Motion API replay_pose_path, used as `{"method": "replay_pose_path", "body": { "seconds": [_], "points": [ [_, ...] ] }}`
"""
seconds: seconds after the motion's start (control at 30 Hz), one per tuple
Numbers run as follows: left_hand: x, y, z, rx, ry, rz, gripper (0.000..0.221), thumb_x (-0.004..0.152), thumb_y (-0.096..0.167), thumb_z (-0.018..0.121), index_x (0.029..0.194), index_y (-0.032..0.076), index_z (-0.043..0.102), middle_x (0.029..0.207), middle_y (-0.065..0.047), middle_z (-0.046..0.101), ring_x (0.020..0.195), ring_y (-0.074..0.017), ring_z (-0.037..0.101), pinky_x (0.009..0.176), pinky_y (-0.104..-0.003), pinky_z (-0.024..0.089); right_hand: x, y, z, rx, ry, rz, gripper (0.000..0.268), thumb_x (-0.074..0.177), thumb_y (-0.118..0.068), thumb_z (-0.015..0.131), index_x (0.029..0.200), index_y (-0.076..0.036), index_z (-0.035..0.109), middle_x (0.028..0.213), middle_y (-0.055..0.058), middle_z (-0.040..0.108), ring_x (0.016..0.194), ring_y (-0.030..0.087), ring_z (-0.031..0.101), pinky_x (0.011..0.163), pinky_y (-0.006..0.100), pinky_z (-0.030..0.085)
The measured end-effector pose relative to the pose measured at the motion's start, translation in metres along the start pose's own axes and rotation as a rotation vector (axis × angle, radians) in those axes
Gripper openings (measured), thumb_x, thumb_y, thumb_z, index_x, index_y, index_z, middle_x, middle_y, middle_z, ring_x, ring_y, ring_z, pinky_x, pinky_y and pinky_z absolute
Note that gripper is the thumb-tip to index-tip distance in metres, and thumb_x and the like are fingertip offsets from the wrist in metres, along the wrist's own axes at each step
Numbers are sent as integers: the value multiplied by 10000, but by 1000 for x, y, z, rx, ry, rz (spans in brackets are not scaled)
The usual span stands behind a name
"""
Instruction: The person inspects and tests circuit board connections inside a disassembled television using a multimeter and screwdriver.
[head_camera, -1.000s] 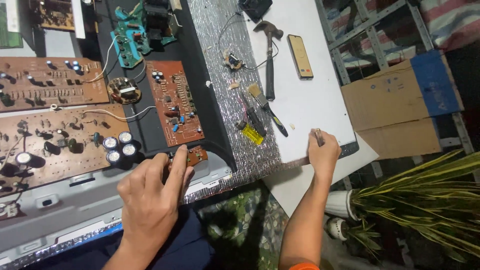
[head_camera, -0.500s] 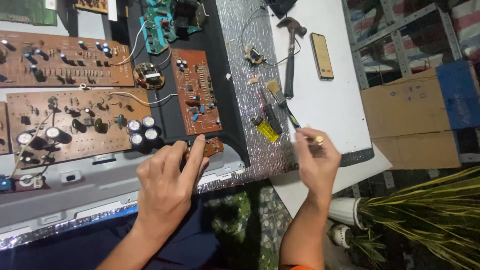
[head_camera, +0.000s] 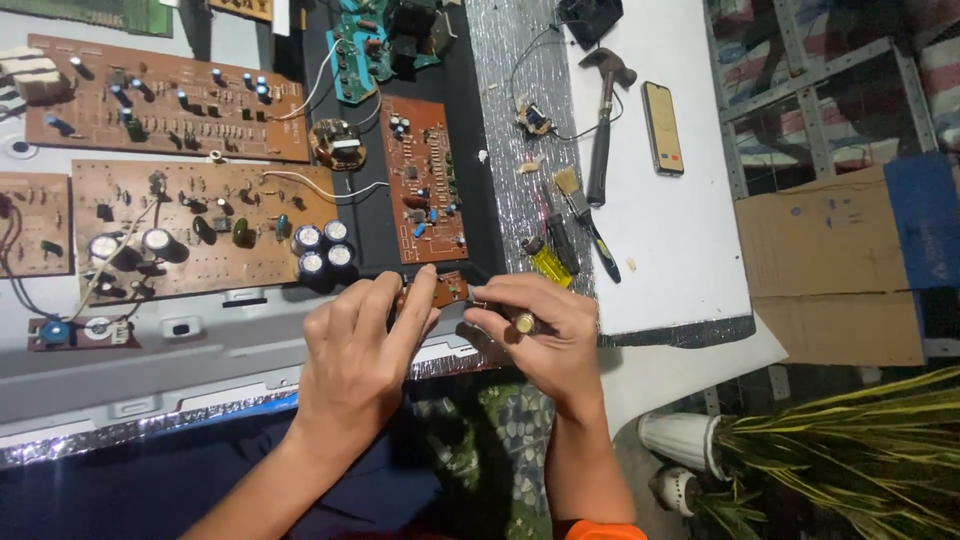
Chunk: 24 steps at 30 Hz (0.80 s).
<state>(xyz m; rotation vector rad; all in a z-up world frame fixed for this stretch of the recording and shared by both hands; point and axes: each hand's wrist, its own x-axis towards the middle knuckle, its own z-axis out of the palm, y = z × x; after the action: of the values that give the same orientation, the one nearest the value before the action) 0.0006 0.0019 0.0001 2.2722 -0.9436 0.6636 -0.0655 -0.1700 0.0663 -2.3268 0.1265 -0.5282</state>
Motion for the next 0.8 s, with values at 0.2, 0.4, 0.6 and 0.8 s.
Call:
{"method": "replay_pose_path", "body": {
  "seconds": [0.2, 0.4, 0.6, 0.8],
  "points": [
    [-1, -1, 5, 16, 27, 1, 437, 950, 285, 765, 1347, 112, 702, 1208, -69, 583, 1038, -188, 542, 913, -332, 369, 3, 3, 1, -12, -54, -42, 280, 685, -3, 892, 941, -18, 779, 913, 97, 790, 772, 161, 724, 709, 257, 589],
    [0, -1, 4, -23, 34, -11, 437, 934, 257, 781, 1337, 106, 704, 1198, -75, 578, 1044, -192, 549, 915, -332, 383, 6, 3, 6, -26, -56, -118, 252, 706, -9, 887, 935, -18, 783, 892, 111, 778, 746, 157, 708, 653, 240, 571],
    [3, -3, 0, -83, 41, -4, 393, 935, 202, 747, 1302, 72, 699, 1207, -86, 578, 1042, -203, 535, 893, -334, 397, 3, 8, 21, 6, 45, -239, 279, 709, 48, 877, 953, 18, 745, 895, 138, 777, 732, 183, 716, 658, 256, 547],
    [1, -4, -1, -46, 20, 6, 455, 879, 143, 742, 1326, 73, 697, 1212, -82, 592, 1051, -187, 542, 923, -314, 359, -5, 20, 33, -32, 140, -328, 266, 705, 44, 900, 911, -27, 748, 905, 134, 773, 706, 159, 673, 637, 240, 512]
  ]
}}
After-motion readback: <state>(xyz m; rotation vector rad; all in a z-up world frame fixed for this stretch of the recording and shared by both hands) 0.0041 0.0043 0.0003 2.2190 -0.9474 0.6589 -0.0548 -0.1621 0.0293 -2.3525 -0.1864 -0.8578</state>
